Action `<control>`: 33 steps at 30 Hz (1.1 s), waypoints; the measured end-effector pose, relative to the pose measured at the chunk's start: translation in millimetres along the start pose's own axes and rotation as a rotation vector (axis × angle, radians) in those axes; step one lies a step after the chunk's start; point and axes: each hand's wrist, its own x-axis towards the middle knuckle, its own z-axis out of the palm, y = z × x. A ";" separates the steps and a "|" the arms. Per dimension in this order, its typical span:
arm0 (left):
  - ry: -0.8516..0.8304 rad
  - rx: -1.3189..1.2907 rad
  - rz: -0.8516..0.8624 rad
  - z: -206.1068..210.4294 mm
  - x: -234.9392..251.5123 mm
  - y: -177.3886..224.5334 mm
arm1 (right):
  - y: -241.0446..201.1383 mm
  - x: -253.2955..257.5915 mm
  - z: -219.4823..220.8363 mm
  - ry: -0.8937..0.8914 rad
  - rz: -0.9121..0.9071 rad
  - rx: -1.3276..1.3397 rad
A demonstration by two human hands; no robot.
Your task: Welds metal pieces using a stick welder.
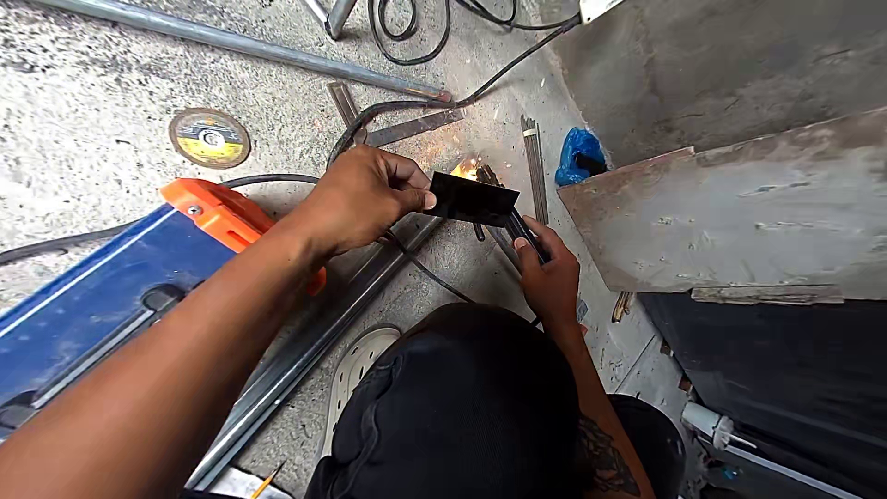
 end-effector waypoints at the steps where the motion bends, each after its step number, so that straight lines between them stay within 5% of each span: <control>1: -0.004 0.000 0.004 0.2 0.1 -0.5 | 0.7 -0.3 -1.0 -0.002 0.001 -0.004; 8: 0.022 0.016 0.006 0.6 0.3 0.9 | 4.2 -2.4 2.3 -0.006 0.028 0.030; 15: 0.302 -0.093 -0.078 -2.2 -1.3 5.7 | 6.0 -2.7 1.6 -0.002 0.032 0.046; 33: 0.034 0.023 0.059 3.2 0.2 -0.3 | 8.0 -2.8 5.5 -0.010 0.031 0.036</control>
